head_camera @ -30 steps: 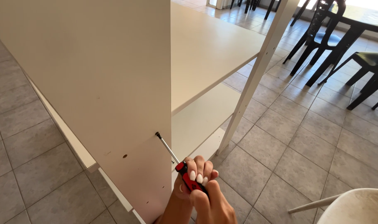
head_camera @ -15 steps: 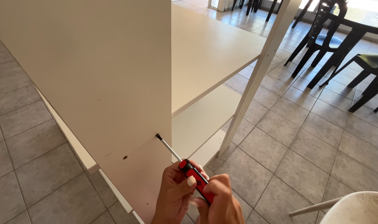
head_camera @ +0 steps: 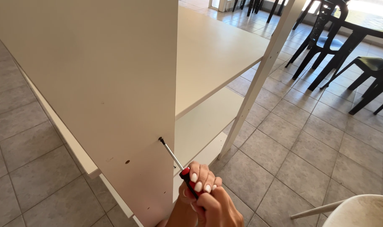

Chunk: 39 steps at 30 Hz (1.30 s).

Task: The person uses a manual screwdriver to tighten screws on a white shelf.

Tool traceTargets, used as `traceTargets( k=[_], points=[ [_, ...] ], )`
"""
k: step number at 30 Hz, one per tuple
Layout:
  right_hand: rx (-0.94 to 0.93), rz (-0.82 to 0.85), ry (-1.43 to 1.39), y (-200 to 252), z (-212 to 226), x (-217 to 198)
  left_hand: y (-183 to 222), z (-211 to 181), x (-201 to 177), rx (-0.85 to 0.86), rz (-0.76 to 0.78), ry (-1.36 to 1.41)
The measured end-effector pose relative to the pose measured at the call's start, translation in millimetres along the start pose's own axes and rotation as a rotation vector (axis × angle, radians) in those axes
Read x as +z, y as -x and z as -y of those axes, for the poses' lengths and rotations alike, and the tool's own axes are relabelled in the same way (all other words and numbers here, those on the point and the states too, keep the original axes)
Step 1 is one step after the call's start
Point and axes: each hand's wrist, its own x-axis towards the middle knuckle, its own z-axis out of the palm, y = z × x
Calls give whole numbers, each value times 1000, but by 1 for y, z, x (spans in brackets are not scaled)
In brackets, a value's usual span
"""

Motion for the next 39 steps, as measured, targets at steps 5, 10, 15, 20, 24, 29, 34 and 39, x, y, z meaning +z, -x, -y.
traceTargets(
  k=[5, 10, 15, 20, 24, 29, 34, 39],
  points=[
    [-55, -5, 49, -11, 9, -5, 23, -16, 20, -69, -215, -150],
    [32, 100, 57, 4, 1, -10, -18, -46, 103, -217, -633, -791],
    [12, 287, -6, 9, -20, -19, -14, -50, 103, -221, -763, -702],
    [301, 255, -25, 28, -25, -11, -6, -40, 73, -156, -534, -472],
    [70, 152, -27, 22, -14, -7, -8, -37, 52, -89, -193, -367],
    [200, 339, 2, 12, -29, -18, -10, -50, 84, -211, -512, -524],
    [85, 393, -92, 7, -38, -21, -7, -54, 95, -252, -855, -797],
    [-15, 451, -85, 3, -48, -21, -20, -46, 109, -301, -874, -856]
  ],
)
